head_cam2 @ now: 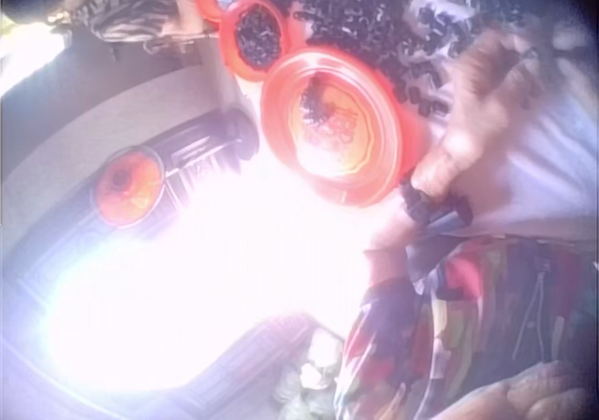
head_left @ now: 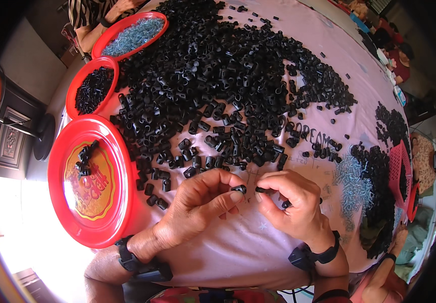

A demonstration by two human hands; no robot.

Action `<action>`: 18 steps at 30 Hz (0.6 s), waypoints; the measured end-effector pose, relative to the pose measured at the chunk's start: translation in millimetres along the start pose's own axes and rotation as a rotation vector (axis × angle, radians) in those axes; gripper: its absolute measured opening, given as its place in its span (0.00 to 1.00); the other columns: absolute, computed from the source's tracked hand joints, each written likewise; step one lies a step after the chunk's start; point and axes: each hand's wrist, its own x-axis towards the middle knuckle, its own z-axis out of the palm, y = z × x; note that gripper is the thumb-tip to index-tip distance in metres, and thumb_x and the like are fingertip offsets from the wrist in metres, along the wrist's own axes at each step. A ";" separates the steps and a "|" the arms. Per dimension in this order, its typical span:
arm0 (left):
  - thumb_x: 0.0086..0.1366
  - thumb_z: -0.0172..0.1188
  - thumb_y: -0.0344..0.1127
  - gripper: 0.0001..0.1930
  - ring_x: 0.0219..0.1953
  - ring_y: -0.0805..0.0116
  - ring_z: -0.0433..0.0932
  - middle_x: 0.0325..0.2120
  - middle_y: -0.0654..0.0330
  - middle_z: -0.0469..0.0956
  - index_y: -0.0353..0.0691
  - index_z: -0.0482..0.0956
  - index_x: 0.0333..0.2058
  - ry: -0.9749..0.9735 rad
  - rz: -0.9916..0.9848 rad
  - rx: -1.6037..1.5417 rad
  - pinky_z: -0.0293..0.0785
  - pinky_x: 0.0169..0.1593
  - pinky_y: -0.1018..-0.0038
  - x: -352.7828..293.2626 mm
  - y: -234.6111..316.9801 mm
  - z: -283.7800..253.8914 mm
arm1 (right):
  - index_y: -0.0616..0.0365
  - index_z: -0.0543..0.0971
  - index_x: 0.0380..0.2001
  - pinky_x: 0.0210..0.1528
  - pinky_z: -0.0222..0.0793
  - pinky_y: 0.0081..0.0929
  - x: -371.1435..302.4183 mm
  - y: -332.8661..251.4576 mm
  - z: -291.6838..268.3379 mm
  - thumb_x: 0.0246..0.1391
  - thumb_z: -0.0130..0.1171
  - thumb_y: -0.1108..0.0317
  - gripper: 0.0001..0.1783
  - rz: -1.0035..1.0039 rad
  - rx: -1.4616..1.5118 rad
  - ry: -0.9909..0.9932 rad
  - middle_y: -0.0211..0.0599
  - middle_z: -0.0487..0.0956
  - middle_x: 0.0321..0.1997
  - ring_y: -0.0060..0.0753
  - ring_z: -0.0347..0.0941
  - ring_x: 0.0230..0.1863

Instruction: Assembling small plastic and metal components by hand at a table.

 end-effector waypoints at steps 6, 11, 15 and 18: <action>0.75 0.61 0.29 0.14 0.39 0.81 0.77 0.37 0.67 0.79 0.32 0.76 0.55 -0.053 -0.019 0.105 0.77 0.46 0.80 -2.7 -4.9 -0.5 | 0.60 0.84 0.40 0.33 0.79 0.32 0.7 -7.6 -2.3 0.47 0.71 0.80 0.14 -0.026 0.101 0.032 0.40 0.86 0.35 0.40 0.82 0.30; 0.74 0.61 0.28 0.14 0.39 0.81 0.78 0.37 0.66 0.79 0.30 0.76 0.55 -0.062 -0.008 0.128 0.78 0.45 0.79 -3.9 -6.1 1.0 | 0.60 0.84 0.41 0.34 0.79 0.31 0.4 -5.1 0.8 0.47 0.70 0.84 0.16 -0.088 0.098 0.029 0.39 0.86 0.35 0.38 0.81 0.30; 0.74 0.60 0.27 0.14 0.39 0.80 0.78 0.40 0.65 0.79 0.30 0.76 0.55 -0.064 -0.005 0.138 0.78 0.46 0.79 -3.9 -7.6 1.0 | 0.60 0.84 0.40 0.35 0.79 0.31 5.0 -6.0 0.2 0.47 0.70 0.84 0.16 -0.129 0.096 0.047 0.39 0.85 0.35 0.38 0.82 0.31; 0.74 0.60 0.26 0.14 0.40 0.81 0.78 0.41 0.65 0.79 0.30 0.76 0.56 -0.089 -0.002 0.128 0.78 0.47 0.80 -4.6 -8.9 0.9 | 0.60 0.84 0.39 0.34 0.79 0.30 2.4 -7.7 -3.6 0.45 0.70 0.84 0.16 -0.110 0.129 0.023 0.39 0.85 0.35 0.38 0.82 0.31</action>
